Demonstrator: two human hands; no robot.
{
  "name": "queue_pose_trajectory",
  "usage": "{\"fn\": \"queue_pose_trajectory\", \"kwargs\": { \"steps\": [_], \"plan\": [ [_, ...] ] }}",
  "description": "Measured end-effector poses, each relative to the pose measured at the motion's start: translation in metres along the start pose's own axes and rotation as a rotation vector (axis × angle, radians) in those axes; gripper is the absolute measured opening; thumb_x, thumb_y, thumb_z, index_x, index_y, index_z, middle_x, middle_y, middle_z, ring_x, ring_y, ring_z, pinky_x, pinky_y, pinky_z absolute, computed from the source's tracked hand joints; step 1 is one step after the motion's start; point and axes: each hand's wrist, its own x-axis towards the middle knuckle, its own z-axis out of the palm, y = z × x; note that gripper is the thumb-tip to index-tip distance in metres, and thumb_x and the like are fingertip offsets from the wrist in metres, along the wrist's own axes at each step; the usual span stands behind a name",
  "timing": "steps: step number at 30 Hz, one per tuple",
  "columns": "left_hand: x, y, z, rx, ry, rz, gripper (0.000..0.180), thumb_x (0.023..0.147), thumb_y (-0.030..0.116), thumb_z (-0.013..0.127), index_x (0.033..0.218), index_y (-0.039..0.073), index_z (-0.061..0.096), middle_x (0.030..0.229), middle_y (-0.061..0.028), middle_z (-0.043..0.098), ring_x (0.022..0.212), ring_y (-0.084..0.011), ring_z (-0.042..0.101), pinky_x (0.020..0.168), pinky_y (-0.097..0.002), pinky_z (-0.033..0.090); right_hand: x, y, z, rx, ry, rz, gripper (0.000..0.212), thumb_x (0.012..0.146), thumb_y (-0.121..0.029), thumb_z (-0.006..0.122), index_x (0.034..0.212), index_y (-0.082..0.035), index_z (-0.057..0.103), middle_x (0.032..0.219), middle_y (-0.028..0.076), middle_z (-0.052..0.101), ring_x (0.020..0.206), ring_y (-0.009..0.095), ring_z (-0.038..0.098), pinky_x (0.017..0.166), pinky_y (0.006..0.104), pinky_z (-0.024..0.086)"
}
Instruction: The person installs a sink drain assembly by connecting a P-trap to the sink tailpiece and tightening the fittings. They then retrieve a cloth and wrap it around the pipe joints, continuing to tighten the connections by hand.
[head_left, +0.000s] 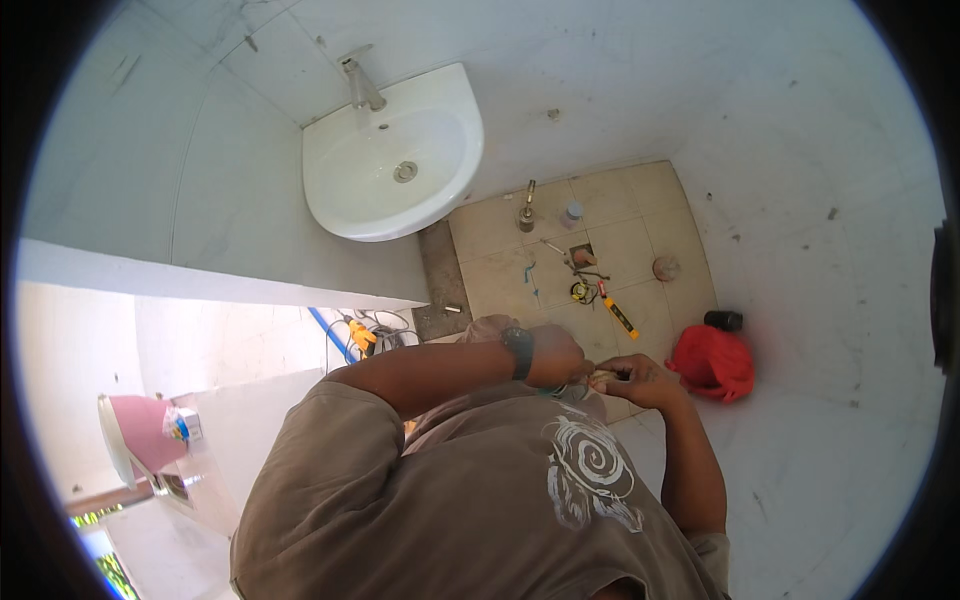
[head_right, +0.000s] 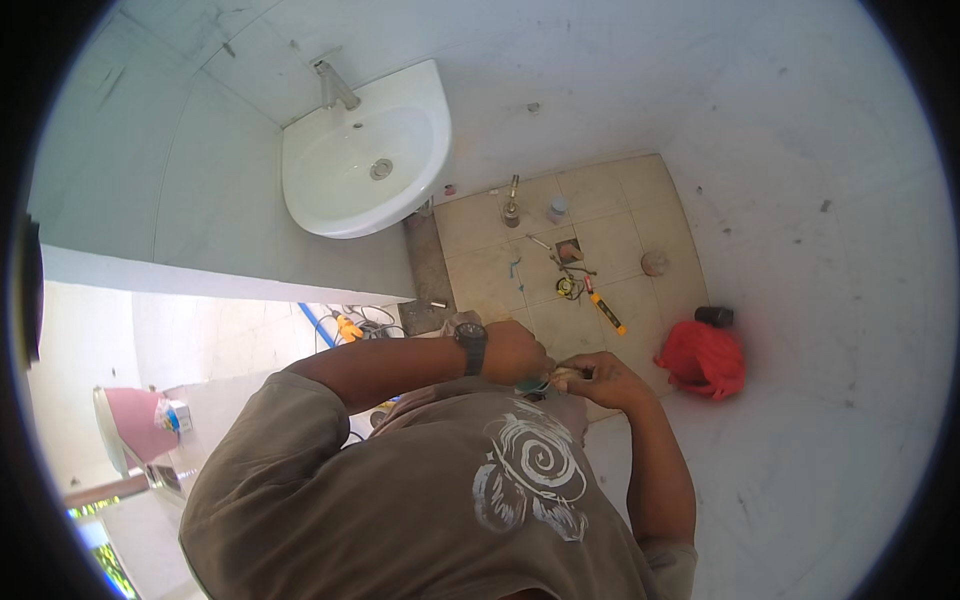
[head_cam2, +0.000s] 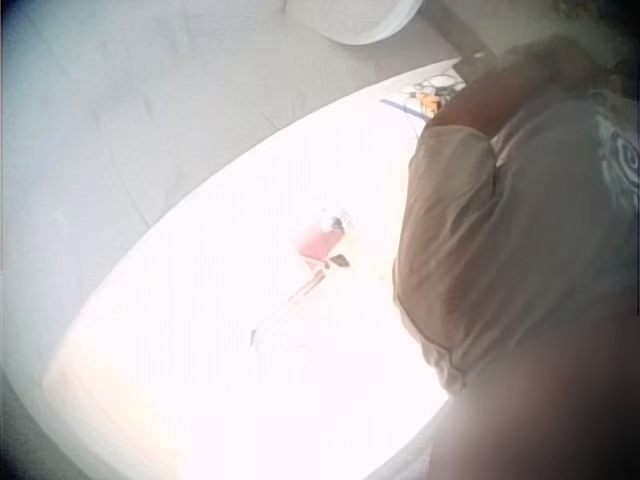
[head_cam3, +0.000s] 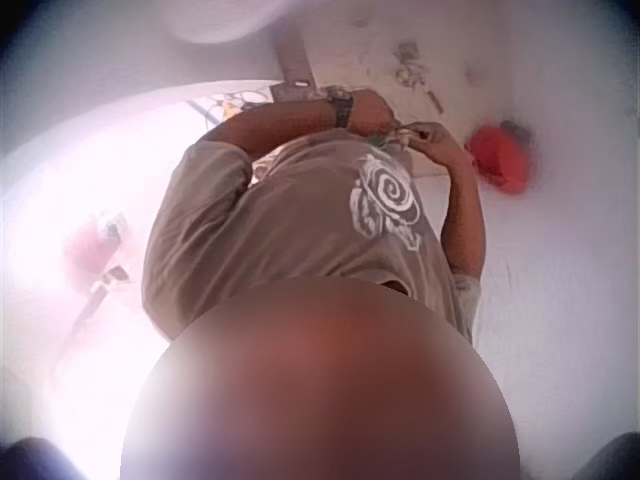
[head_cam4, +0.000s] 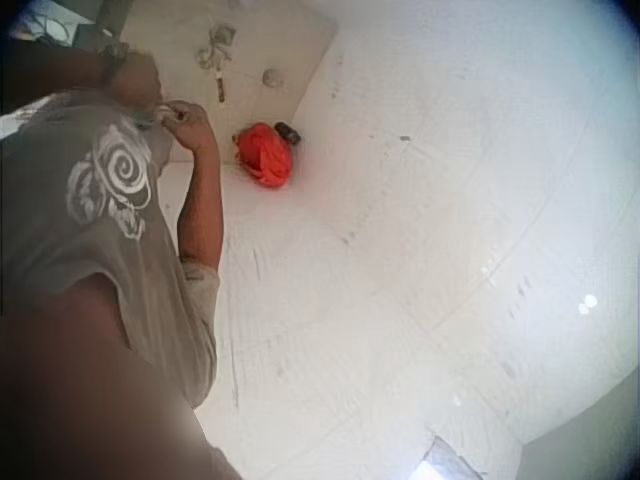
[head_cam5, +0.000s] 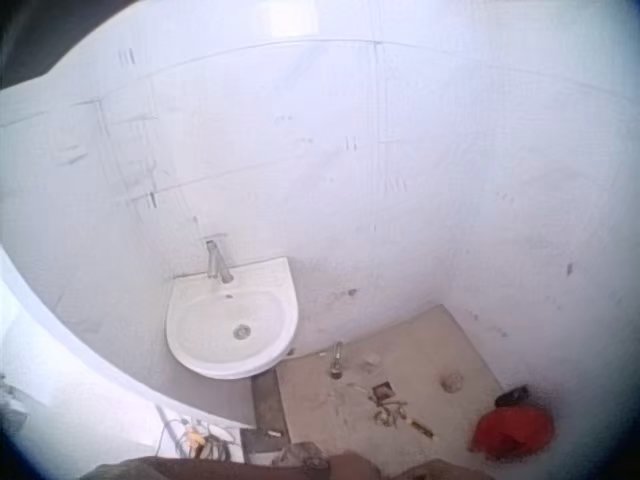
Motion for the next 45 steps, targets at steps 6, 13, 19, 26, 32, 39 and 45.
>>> {"fn": "queue_pose_trajectory", "kwargs": {
  "steps": [6,13,19,26,32,39,45],
  "plan": [
    [-0.015,-0.048,-0.01,0.132,0.224,-0.107,0.024,0.09,0.024,0.06,0.11,0.013,0.068,0.094,-0.0111,0.07,0.082,-0.0332,0.071,0.071,-0.0473,0.056,0.077,-0.028,-0.032,-0.176,-0.268,0.175,0.029,0.088,-0.025,0.079,0.105,-0.002,0.072,0.083,0.003,0.071,0.076,0.011,0.064,0.075,0.0315,0.053],
    [-0.066,-0.145,0.047,-0.553,0.178,-0.465,0.032,0.098,0.03,0.057,0.122,0.01,0.065,0.1,-0.0171,0.07,0.098,-0.04,0.068,0.084,-0.0499,0.052,0.205,-0.017,0.021,-0.501,-0.215,-0.01,0.032,0.095,-0.031,0.067,0.119,-0.01,0.066,0.097,0.018,0.072,0.091,0.033,0.071,0.079,0.0438,0.055],
    [-0.128,-0.181,0.062,-1.039,0.228,-0.729,0.047,0.104,0.047,0.051,0.108,0.002,0.065,0.072,-0.007,0.06,0.062,-0.0188,0.058,0.06,-0.0349,0.047,0.289,-0.046,0.064,-0.786,-0.307,-0.256,0.032,0.09,-0.026,0.062,0.117,-0.007,0.062,0.091,0.02,0.072,0.085,0.036,0.072,0.073,0.0501,0.055],
    [-0.128,-0.205,0.026,-1.999,0.289,-1.038,0.047,0.108,0.049,0.044,0.1,0.006,0.061,0.054,0.0085,0.028,0.042,-0.0061,0.023,0.042,-0.0267,0.017,0.335,-0.067,0.054,-0.851,-0.344,-0.299,0.031,0.088,-0.023,0.06,0.114,-0.006,0.06,0.086,0.017,0.073,0.079,0.036,0.073,0.066,0.0509,0.056],
    [-0.09,-0.234,0.016,-1.949,0.443,-0.995,0.04,0.107,0.042,0.048,0.102,0.005,0.062,0.058,0.0039,0.042,0.042,-0.0101,0.036,0.042,-0.0277,0.029,0.372,-0.041,0.017,-0.694,-0.209,-0.372,0.034,0.088,-0.024,0.064,0.117,-0.007,0.061,0.09,0.018,0.074,0.083,0.038,0.073,0.068,0.0501,0.057],
    [-0.024,-0.285,0.032,-0.699,0.466,-0.894,0.033,0.1,0.032,0.063,0.111,0.002,0.068,0.083,-0.0182,0.071,0.076,-0.0327,0.071,0.069,-0.0403,0.054,0.46,0.007,-0.067,-0.45,-0.916,-0.082,0.043,0.085,-0.035,0.073,0.114,-0.004,0.07,0.089,0.016,0.073,0.081,0.027,0.071,0.076,0.0397,0.056],
    [-0.022,-0.333,0.047,-0.52,0.457,-0.864,0.028,0.1,0.027,0.063,0.109,0.002,0.067,0.085,-0.0214,0.071,0.08,-0.0344,0.073,0.072,-0.0407,0.054,0.514,0.054,-0.05,-0.153,-0.987,-0.032,0.046,0.088,-0.04,0.069,0.116,-0.004,0.069,0.093,0.017,0.073,0.089,0.028,0.069,0.082,0.0441,0.052]
  ]
}}
